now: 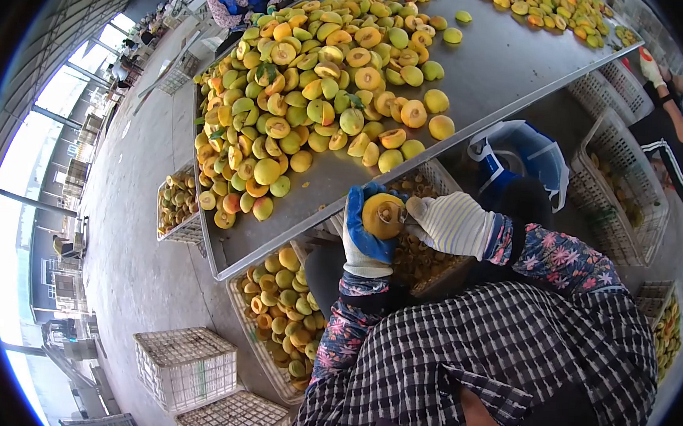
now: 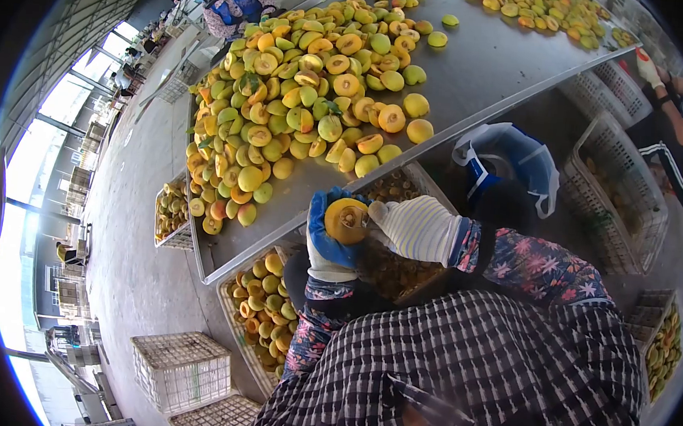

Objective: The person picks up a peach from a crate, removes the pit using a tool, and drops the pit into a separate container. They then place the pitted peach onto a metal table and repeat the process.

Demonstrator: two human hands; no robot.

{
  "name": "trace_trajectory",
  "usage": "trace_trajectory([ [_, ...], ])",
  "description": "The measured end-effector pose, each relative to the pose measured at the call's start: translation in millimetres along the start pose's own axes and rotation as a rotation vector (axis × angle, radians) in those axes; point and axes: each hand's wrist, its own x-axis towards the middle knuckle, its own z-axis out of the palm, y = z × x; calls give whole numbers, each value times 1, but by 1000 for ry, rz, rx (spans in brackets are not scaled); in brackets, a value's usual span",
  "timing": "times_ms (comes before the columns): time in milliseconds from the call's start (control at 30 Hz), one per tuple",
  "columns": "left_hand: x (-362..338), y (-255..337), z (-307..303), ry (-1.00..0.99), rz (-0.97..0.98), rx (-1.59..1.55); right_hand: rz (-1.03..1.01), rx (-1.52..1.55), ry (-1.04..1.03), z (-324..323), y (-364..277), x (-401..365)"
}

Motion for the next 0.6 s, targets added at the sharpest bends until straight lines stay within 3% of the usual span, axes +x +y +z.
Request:
trace_trajectory([
  [67,3,-3,-10,-55,-33,-82,8,10,-18,3,-1,2],
  [133,4,1,-10,-68,-214,-423,5,50,-42,8,-1,-2],
  [233,-2,-3,8,101,-119,-318,86,172,-145,9,-9,-5],
  [333,-6,-7,10,110,2,-222,92,352,-84,15,-16,-8],
  [400,-8,-18,1,86,345,397,-13,619,57,46,-6,-7],
  [467,-7,-14,-2,-22,570,866,-96,579,13,40,8,-6],
  [500,-5,-4,-2,-109,627,1016,-14,559,-93,24,7,-3],
  [567,-4,5,8,-91,427,699,99,488,-205,1,2,1],
  [600,-4,7,17,8,168,238,132,447,-210,-4,0,2],
])
